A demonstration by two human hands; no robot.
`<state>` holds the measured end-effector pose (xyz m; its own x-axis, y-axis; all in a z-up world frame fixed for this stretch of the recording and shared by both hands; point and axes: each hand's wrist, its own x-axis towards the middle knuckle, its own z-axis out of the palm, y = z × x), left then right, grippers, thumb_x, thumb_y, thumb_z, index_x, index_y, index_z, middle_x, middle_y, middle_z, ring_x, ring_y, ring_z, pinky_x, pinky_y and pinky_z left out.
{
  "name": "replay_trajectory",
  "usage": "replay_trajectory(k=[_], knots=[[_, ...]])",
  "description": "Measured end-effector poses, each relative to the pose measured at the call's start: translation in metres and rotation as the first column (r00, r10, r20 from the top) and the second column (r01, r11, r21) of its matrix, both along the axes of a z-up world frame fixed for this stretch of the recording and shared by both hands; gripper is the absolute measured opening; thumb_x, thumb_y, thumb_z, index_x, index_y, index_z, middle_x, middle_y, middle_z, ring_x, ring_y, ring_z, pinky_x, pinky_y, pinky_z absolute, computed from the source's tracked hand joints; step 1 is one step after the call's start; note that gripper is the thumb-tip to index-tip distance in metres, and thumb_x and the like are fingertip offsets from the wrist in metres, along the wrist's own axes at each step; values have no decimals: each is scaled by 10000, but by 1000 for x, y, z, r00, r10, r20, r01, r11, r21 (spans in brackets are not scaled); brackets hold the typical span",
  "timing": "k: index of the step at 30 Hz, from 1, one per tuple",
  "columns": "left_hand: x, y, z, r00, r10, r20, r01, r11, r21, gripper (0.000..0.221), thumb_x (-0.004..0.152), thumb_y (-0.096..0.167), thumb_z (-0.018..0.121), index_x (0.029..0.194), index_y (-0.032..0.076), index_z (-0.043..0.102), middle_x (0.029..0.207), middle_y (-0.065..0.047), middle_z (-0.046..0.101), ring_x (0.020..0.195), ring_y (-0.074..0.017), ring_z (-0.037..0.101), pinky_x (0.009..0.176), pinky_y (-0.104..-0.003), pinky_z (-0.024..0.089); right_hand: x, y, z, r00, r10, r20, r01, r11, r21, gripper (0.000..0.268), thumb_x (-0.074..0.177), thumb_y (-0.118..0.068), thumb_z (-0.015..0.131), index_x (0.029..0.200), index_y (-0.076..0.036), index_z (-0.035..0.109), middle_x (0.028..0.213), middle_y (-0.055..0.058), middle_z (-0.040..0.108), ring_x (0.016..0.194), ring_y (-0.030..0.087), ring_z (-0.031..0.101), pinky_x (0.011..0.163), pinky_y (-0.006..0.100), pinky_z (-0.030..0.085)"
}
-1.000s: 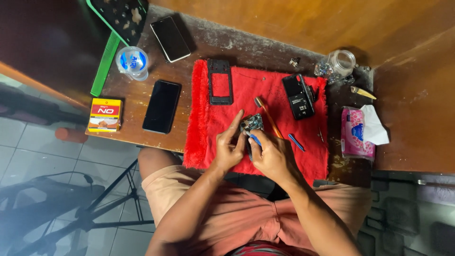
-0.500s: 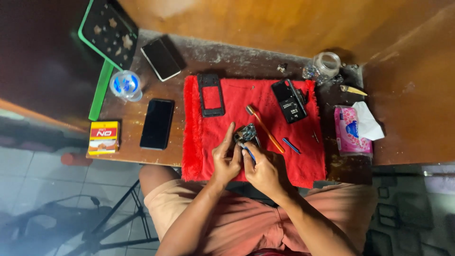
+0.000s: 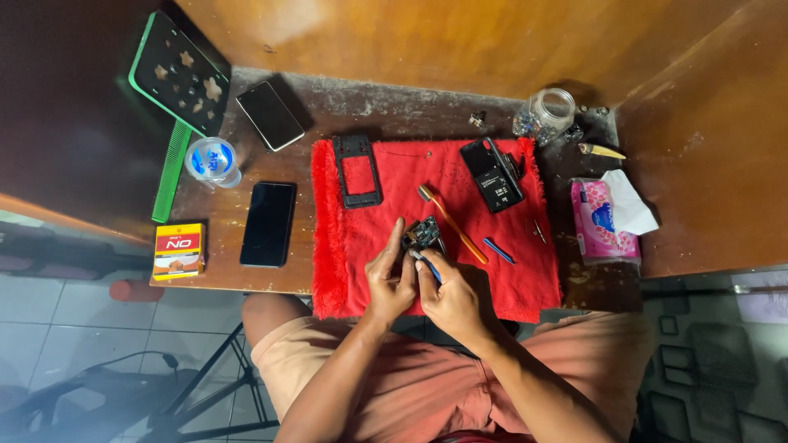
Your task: A person uses a plastic prying tool to carefully disconnect components and lift a circuit board from a smartphone frame.
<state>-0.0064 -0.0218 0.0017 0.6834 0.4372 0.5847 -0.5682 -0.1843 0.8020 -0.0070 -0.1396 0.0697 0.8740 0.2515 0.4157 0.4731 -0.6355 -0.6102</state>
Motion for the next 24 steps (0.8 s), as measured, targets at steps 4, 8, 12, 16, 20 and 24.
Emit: replay_trajectory(k=[4,8,12,16,20,24], knots=[[2,-2,6,1000,-11,11,11,1000,8,543,858,-100,616,1395,-25,579,1157,-226,740,1013,-341,737,813,-416,595,6,4,-31,1000,-16,10,16,1000,0,100,909,-226,712,977,-178,768,797,51,779,831,245,776,725,358,606],[9,-6,-3,973,-209,-95,153,900,-407,698,915,-157,525,1563,-3,317,1258,-276,674,1142,-300,663,960,-419,550,12,1,-22,997,-32,-73,36,998,50,191,895,-223,738,1080,-187,773,802,103,774,814,303,769,669,389,614],[28,7,-59,940,-320,-119,130,657,-743,614,928,-139,549,1514,-51,389,1235,-255,689,1107,-245,674,956,-342,556,12,-11,19,990,-66,-121,79,992,100,272,928,-186,708,1193,-203,765,791,114,765,762,322,755,657,405,607],[27,13,-36,920,-377,-103,114,510,-852,571,920,-120,570,1476,-58,456,1187,-207,723,1078,-249,705,940,-345,573,34,-37,-10,958,-66,-277,148,947,285,377,991,-118,548,1336,-188,682,689,101,658,652,231,652,656,405,583],[31,20,-40,899,-427,-94,111,432,-895,467,934,-90,547,1399,-61,543,1152,-201,726,1033,-275,720,875,-383,620,44,-49,-40,998,-16,-65,33,962,270,222,978,-73,626,1111,-142,789,780,89,690,735,213,679,709,355,582],[37,27,-46,891,-453,-32,149,359,-921,457,923,-91,550,1379,-70,553,1155,-219,716,1018,-317,728,844,-407,636,42,-39,-58,996,38,-83,-17,971,238,198,934,-194,754,1120,-145,800,883,71,753,834,235,725,757,357,591]])
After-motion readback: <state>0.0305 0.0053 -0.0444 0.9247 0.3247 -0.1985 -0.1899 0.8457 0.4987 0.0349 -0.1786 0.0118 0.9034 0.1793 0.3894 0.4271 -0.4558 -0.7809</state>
